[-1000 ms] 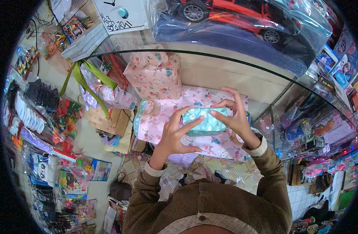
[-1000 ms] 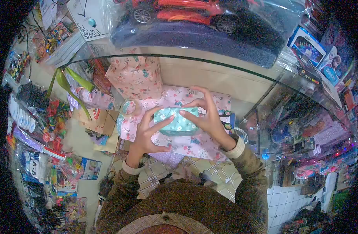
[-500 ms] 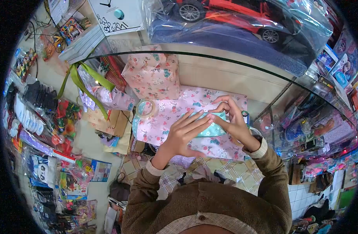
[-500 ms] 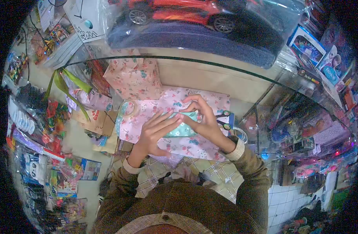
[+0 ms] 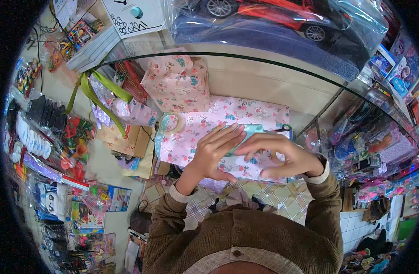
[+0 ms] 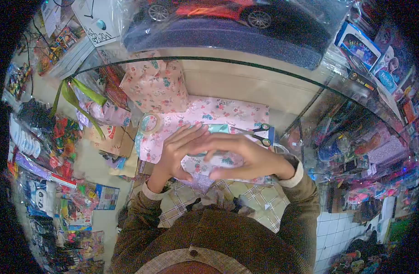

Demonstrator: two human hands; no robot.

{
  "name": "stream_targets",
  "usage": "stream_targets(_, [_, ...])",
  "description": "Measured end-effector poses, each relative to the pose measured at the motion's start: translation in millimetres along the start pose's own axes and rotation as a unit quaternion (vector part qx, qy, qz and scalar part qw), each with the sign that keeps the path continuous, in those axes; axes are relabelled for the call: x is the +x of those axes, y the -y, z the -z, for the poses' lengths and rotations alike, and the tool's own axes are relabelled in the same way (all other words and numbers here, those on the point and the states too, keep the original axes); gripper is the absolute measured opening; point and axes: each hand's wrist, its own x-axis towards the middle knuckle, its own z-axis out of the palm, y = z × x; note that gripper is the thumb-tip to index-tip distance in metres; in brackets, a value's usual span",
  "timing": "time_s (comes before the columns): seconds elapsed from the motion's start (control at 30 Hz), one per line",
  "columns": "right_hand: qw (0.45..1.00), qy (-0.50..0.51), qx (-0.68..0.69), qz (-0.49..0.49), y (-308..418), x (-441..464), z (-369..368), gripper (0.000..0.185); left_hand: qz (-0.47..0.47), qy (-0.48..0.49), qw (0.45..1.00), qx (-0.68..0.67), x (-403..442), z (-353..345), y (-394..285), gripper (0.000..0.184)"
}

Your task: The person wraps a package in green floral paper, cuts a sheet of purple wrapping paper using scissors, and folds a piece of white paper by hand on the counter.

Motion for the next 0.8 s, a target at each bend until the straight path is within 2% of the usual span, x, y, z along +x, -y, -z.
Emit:
stream_targets(0.07, [0.998, 0.044, 0.037, -0.016, 0, 4, -5, 0.047, 0.0, 0.005, 1.0, 0.004, -1, 0, 1, 0.102])
stream_targets(0.17, [0.995, 0.072, 0.055, 0.03, -7, 9, -8, 0.032, -0.003, -0.004, 1.0, -0.003, -1, 1, 1, 0.102])
stream_targets(0.27, [0.993, 0.087, 0.078, -0.013, -12, 6, -8, 0.018, -0.003, -0.002, 1.0, -0.003, -1, 2, -1, 0.102])
stream_targets(0.37, [0.995, 0.037, 0.098, 0.0, -11, 5, -10, 0.01, -0.003, 0.001, 1.0, -0.021, -1, 3, 0, 0.102])
stream_targets(0.47, [0.998, 0.05, 0.015, -0.026, 1, 5, 1, 0.008, -0.002, 0.004, 1.0, -0.017, 2, 5, -4, 0.103])
stream_targets(0.6, [0.997, 0.009, 0.075, 0.005, -1, -2, 14, 0.005, 0.0, -0.002, 0.999, -0.039, 4, 13, -4, 0.093])
stream_targets(0.73, [0.989, -0.128, -0.051, -0.057, -11, -1, 31, 0.005, 0.078, -0.023, 0.997, 0.006, -9, -1, -11, 0.082])
stream_targets(0.8, [0.982, -0.141, -0.121, -0.031, -22, 7, 41, 0.005, 0.09, -0.036, 0.995, 0.032, -8, -3, -14, 0.074])
